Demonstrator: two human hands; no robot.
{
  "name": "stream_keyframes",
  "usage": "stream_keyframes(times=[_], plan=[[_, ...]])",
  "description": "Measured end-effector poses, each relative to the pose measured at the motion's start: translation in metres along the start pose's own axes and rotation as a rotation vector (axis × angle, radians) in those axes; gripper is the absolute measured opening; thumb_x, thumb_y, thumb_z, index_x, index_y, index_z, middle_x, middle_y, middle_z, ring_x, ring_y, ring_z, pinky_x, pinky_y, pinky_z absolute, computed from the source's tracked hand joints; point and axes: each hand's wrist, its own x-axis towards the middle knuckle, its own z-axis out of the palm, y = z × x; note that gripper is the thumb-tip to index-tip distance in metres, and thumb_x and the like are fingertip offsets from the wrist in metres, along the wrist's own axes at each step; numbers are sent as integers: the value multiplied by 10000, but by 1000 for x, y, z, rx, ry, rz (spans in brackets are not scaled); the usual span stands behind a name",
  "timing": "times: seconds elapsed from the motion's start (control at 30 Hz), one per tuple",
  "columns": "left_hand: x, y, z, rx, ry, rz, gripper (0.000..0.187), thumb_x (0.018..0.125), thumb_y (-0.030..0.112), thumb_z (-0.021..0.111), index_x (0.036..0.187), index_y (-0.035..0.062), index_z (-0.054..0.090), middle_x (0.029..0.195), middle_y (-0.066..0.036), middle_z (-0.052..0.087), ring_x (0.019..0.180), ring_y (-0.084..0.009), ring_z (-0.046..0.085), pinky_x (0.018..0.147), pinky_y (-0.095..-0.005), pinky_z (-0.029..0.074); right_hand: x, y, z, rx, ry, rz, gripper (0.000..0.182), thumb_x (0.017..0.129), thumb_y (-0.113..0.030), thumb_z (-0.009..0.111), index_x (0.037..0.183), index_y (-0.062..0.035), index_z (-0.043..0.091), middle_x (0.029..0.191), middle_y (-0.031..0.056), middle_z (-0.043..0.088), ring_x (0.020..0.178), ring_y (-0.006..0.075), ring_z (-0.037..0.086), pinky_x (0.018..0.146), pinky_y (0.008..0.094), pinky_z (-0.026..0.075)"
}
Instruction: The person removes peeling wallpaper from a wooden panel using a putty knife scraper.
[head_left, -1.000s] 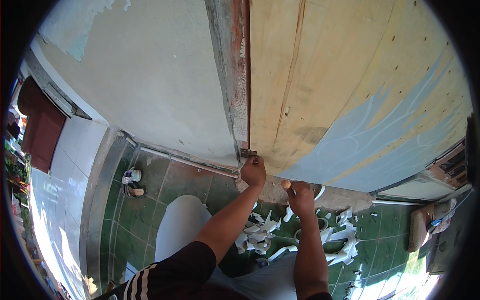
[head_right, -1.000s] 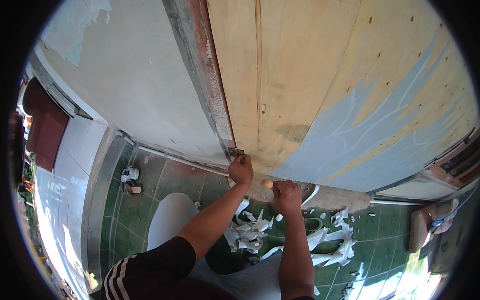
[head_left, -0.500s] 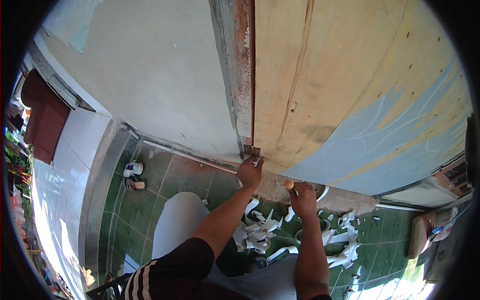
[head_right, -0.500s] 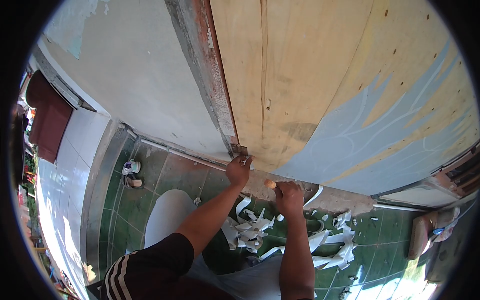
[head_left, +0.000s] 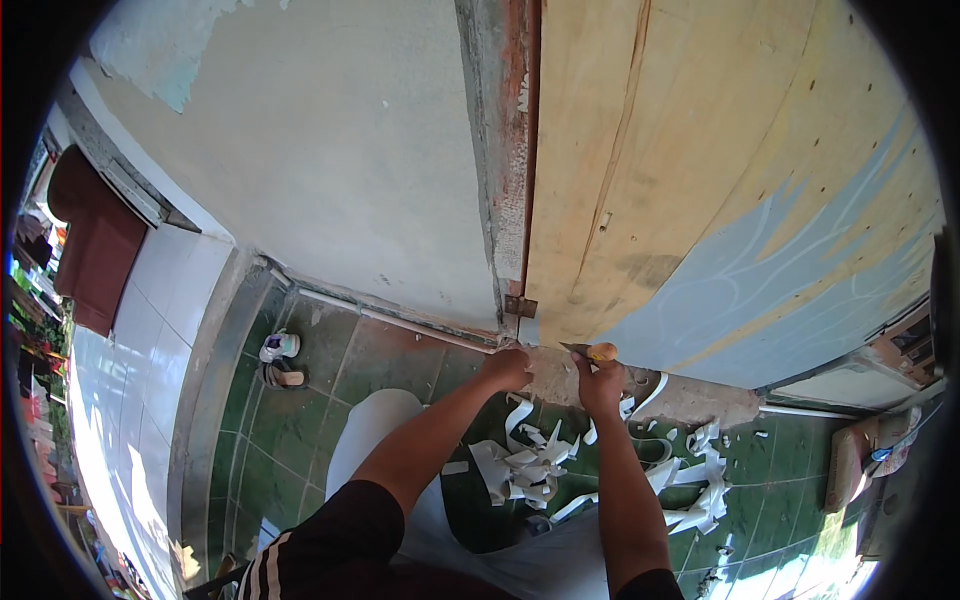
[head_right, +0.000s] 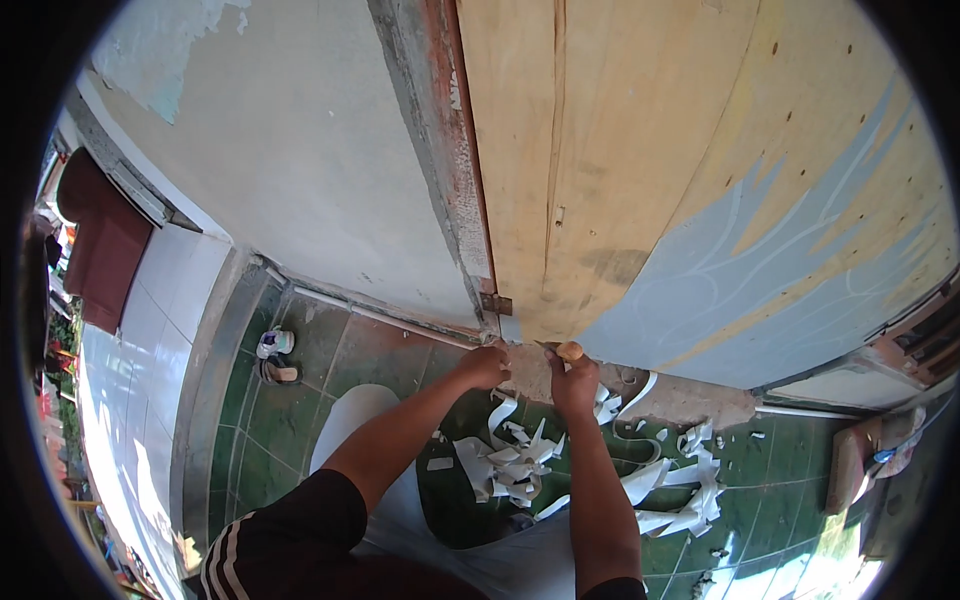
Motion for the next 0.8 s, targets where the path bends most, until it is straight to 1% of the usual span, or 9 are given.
stream_keyframes(times=[0.03, 0.07, 0.13, 0.23, 0.33, 0.47, 0.53, 0.67, 0.8], plan=[[-16, 1, -13, 77, -204, 59, 442, 902, 443, 757, 1176, 95, 763, 1155, -185, 757, 1080, -379, 716, 927, -467, 557, 7, 0, 8, 14, 9, -37, 142, 896, -114, 816, 1012, -34, 795, 962, 171, 793, 886, 330, 770, 817, 400, 575], [-29, 4, -26, 93, -266, 77, 452, 905, 444, 755, 1187, 91, 759, 1154, -178, 761, 1081, -378, 718, 939, -463, 558, 12, -1, 16, 27, 17, -74, 145, 899, -112, 814, 1018, -31, 796, 964, 168, 796, 889, 323, 773, 819, 394, 576], [-53, 15, -59, 122, -382, 117, 471, 910, 446, 751, 1210, 83, 752, 1153, -165, 769, 1083, -375, 723, 964, -455, 559, 26, -12, 28, 13, 5, -147, 103, 902, -62, 777, 998, -23, 780, 948, 176, 783, 886, 366, 758, 815, 418, 585], [-65, -14, -58, -23, -160, 154, 488, 912, 429, 757, 1235, 65, 737, 1157, -165, 770, 1091, -370, 725, 969, -456, 559, 39, -14, 48, -54, 36, -225, 91, 907, -43, 756, 996, -22, 766, 935, 181, 774, 892, 389, 751, 815, 432, 589], [-72, -28, -58, -178, -42, 59, 480, 913, 401, 765, 1233, 45, 731, 1158, -171, 768, 1082, -368, 727, 961, -461, 561, 45, -4, 63, -102, 109, -241, 93, 934, -81, 755, 1004, -24, 774, 940, 190, 773, 890, 391, 751, 804, 434, 582], [-72, -33, -59, -145, -21, 96, 467, 915, 384, 761, 1243, 53, 726, 1164, -179, 763, 1095, -370, 720, 967, -473, 558, 47, -3, 70, -142, 169, -224, 101, 955, -112, 744, 986, -22, 777, 921, 206, 763, 869, 416, 738, 772, 462, 571], [-75, -25, -62, -208, -37, 79, 481, 917, 395, 745, 1263, 61, 718, 1174, -184, 757, 1127, -372, 707, 989, -482, 550, 47, -2, 72, -195, 149, -241, 65, 940, -65, 738, 990, -29, 758, 950, 201, 763, 874, 410, 741, 773, 458, 579], [-78, -22, -58, -111, -37, 132, 456, 926, 374, 741, 1266, 70, 718, 1149, -191, 756, 1099, -385, 708, 976, -491, 551, 52, 16, 75, -262, 84, -266, 69, 930, -25, 724, 995, -30, 746, 945, 199, 757, 873, 402, 742, 769, 456, 587], [-80, -21, -62, -144, -19, 160, 425, 926, 354, 743, 1247, 74, 730, 1144, -192, 753, 1078, -392, 711, 962, -494, 553, 52, 11, 83, -169, 176, -349, 72, 922, -50, 763, 981, -10, 755, 904, 191, 760, 850, 399, 748, 759, 442, 585]])
